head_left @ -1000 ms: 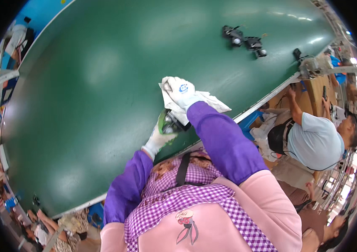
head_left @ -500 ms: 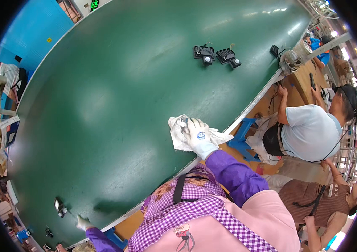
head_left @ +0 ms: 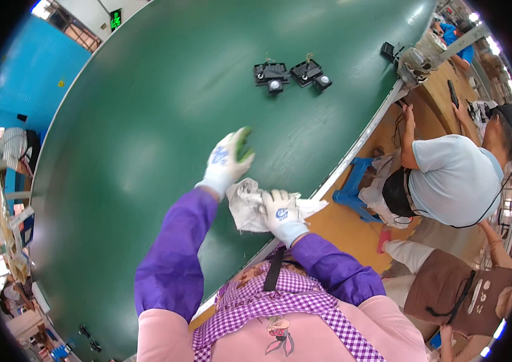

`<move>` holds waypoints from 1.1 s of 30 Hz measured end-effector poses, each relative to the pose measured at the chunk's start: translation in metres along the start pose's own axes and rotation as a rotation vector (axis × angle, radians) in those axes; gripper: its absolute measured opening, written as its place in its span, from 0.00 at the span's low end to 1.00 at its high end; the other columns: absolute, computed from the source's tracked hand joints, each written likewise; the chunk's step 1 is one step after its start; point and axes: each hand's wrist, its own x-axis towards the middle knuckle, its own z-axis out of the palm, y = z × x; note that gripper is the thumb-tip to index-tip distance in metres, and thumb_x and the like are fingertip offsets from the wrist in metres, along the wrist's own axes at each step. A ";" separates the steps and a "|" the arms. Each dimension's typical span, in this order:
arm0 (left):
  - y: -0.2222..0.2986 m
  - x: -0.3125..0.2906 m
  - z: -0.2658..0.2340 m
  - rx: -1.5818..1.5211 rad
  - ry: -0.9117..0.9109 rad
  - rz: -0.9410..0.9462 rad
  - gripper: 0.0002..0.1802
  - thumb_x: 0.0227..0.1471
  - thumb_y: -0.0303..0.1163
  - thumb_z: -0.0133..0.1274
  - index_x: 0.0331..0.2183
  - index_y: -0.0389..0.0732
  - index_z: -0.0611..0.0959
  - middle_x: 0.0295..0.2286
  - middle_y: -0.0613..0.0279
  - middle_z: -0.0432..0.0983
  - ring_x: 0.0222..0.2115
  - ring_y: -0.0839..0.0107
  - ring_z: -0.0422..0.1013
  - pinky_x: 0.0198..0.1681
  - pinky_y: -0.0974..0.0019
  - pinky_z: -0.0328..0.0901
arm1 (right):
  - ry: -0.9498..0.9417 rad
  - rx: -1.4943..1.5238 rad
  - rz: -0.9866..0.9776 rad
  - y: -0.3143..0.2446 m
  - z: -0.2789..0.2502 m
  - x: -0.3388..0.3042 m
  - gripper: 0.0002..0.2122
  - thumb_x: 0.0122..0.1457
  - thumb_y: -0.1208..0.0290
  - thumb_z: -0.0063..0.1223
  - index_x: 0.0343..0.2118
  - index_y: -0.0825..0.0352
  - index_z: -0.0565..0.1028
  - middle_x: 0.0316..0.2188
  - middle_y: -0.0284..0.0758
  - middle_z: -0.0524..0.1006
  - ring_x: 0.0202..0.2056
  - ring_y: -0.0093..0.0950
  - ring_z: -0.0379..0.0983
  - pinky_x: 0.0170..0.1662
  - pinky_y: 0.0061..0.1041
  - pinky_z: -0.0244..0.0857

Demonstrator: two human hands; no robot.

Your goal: Cleaning plastic electronic housing components with a cloth and solvent.

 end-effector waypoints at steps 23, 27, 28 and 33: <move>-0.053 -0.030 0.012 0.444 -0.169 -0.143 0.20 0.45 0.39 0.58 0.41 0.43 0.76 0.41 0.48 0.69 0.37 0.49 0.71 0.41 0.53 0.68 | 0.378 0.115 0.063 0.070 -0.074 0.028 0.05 0.52 0.73 0.52 0.31 0.67 0.73 0.34 0.43 0.72 0.39 0.44 0.68 0.44 0.40 0.60; -0.046 -0.130 -0.002 0.417 -0.200 -0.164 0.22 0.44 0.40 0.57 0.43 0.45 0.76 0.43 0.49 0.68 0.43 0.50 0.69 0.45 0.51 0.65 | 0.212 0.440 -0.058 0.006 -0.078 0.072 0.07 0.56 0.69 0.51 0.34 0.66 0.72 0.35 0.45 0.72 0.37 0.47 0.69 0.41 0.42 0.63; -0.050 -0.147 0.000 0.440 -0.180 -0.119 0.22 0.44 0.40 0.57 0.43 0.45 0.76 0.43 0.49 0.68 0.44 0.50 0.68 0.47 0.51 0.64 | 0.214 0.407 -0.156 -0.013 -0.067 0.085 0.08 0.57 0.68 0.50 0.36 0.66 0.71 0.35 0.46 0.72 0.36 0.46 0.70 0.39 0.42 0.64; -0.026 -0.184 0.007 0.295 -0.165 -0.300 0.24 0.45 0.43 0.57 0.44 0.43 0.75 0.44 0.45 0.68 0.46 0.46 0.66 0.49 0.50 0.63 | -0.152 0.122 -0.270 -0.069 0.009 0.098 0.11 0.61 0.59 0.43 0.36 0.61 0.70 0.34 0.42 0.73 0.38 0.44 0.72 0.40 0.41 0.65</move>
